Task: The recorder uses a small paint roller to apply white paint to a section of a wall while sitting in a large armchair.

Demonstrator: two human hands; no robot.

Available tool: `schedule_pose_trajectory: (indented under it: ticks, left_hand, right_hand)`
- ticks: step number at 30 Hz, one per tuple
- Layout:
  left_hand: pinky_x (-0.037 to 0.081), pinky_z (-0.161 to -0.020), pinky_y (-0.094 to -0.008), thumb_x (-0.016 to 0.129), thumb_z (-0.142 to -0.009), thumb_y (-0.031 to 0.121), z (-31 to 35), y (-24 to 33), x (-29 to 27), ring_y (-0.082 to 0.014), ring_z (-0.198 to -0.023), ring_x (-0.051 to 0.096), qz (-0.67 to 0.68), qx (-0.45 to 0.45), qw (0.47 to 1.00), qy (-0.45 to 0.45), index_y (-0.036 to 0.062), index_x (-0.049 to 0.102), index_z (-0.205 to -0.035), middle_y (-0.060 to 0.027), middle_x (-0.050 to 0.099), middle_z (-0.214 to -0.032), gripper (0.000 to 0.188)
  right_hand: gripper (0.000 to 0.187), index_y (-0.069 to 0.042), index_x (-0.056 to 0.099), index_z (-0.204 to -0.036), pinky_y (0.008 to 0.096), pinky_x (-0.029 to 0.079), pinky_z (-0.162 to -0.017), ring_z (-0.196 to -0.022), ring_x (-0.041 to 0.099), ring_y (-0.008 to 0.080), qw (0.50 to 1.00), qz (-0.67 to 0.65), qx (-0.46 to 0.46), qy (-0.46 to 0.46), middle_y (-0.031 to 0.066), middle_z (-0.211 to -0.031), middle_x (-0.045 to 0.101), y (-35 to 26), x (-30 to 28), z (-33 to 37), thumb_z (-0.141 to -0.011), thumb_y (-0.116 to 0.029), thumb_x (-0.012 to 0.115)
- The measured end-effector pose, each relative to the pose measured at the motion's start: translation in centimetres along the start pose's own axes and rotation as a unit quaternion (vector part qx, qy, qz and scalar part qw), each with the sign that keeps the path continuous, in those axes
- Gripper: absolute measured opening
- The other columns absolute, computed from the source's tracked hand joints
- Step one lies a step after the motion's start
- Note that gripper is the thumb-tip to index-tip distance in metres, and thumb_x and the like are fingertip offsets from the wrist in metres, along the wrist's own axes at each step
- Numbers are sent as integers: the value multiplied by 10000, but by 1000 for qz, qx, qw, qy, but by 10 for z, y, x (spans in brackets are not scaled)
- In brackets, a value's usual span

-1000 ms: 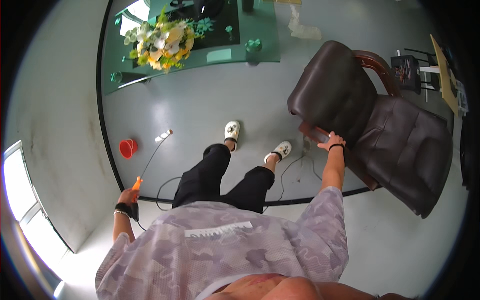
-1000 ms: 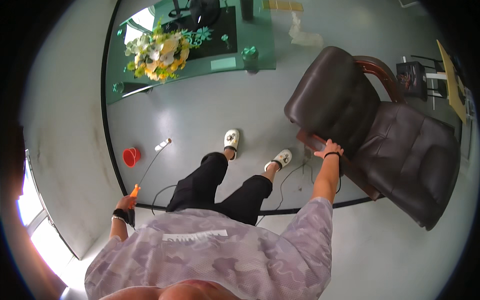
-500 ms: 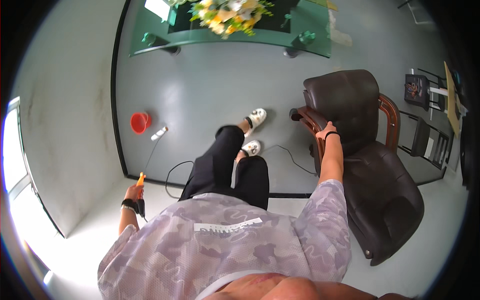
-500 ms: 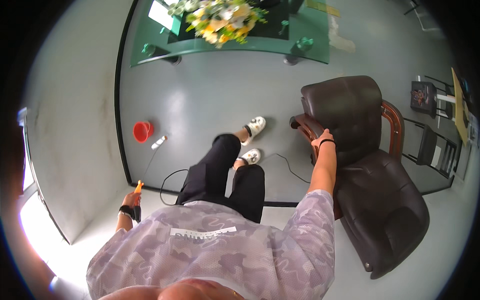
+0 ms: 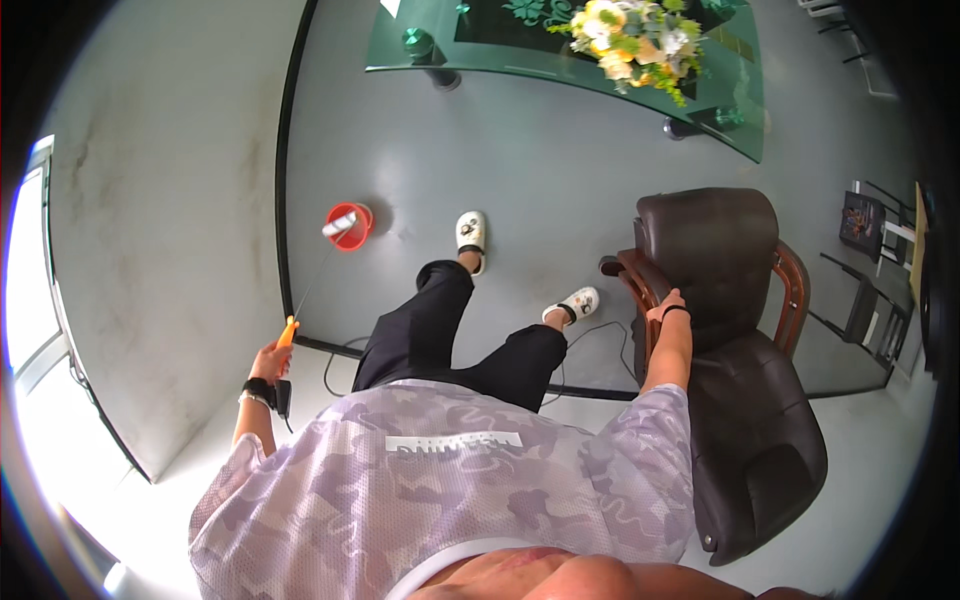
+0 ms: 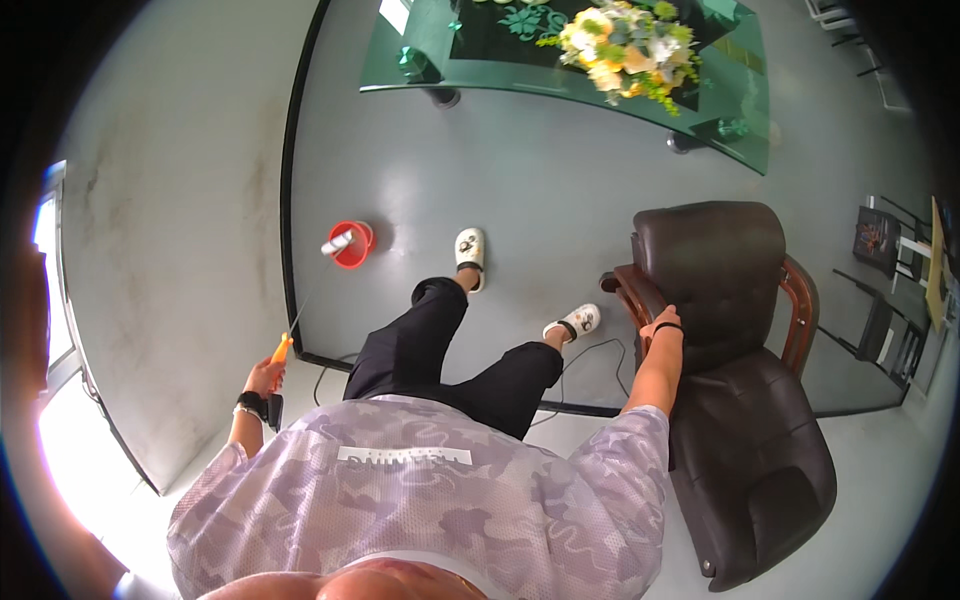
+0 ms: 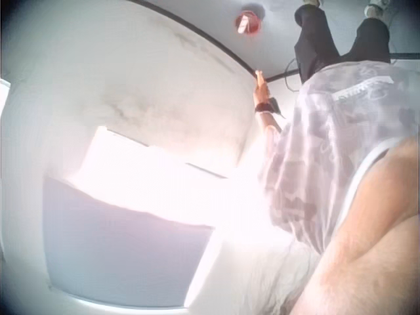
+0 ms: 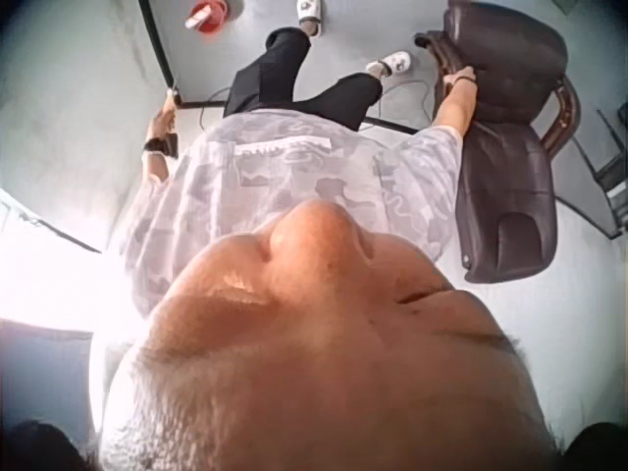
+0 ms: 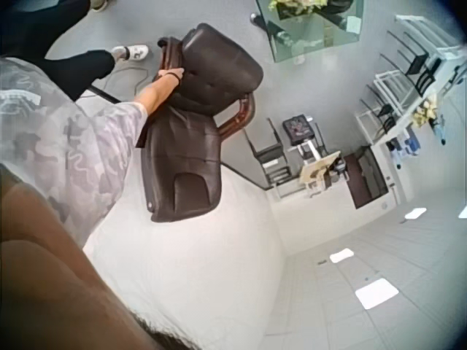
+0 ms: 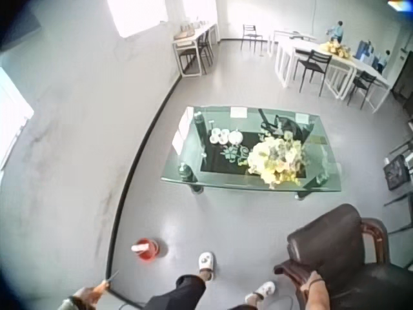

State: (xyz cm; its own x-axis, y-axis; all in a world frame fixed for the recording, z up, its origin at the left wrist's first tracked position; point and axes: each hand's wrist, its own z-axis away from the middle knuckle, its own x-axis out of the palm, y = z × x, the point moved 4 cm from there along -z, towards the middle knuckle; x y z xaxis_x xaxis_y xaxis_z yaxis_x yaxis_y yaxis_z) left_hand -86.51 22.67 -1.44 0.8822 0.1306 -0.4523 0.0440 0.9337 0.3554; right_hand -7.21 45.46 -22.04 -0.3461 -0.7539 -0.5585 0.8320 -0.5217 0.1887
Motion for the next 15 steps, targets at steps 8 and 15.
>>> schedule_pose_trajectory:
  ticks: [8,15]
  left_hand:
    - [351,-393,-187,590,-824,216,-44,-60,-87,-56,-467,445,9,-6,1000,-1,70,547,-981,24,490,-656,219]
    - [371,-428,-177,600,-824,196,-62,-39,-80,-50,-496,451,80,30,995,-42,44,546,-988,17,492,-671,230]
  right_hand:
    - [858,0,319,-1243,389,416,-961,-1115,530,289,998,42,-46,-21,202,-1209,520,-94,115,86,-567,-233,792]
    - [837,-24,342,-1214,438,390,-949,-1103,546,252,992,104,-60,-25,137,-1177,564,-176,132,126,-555,-315,769]
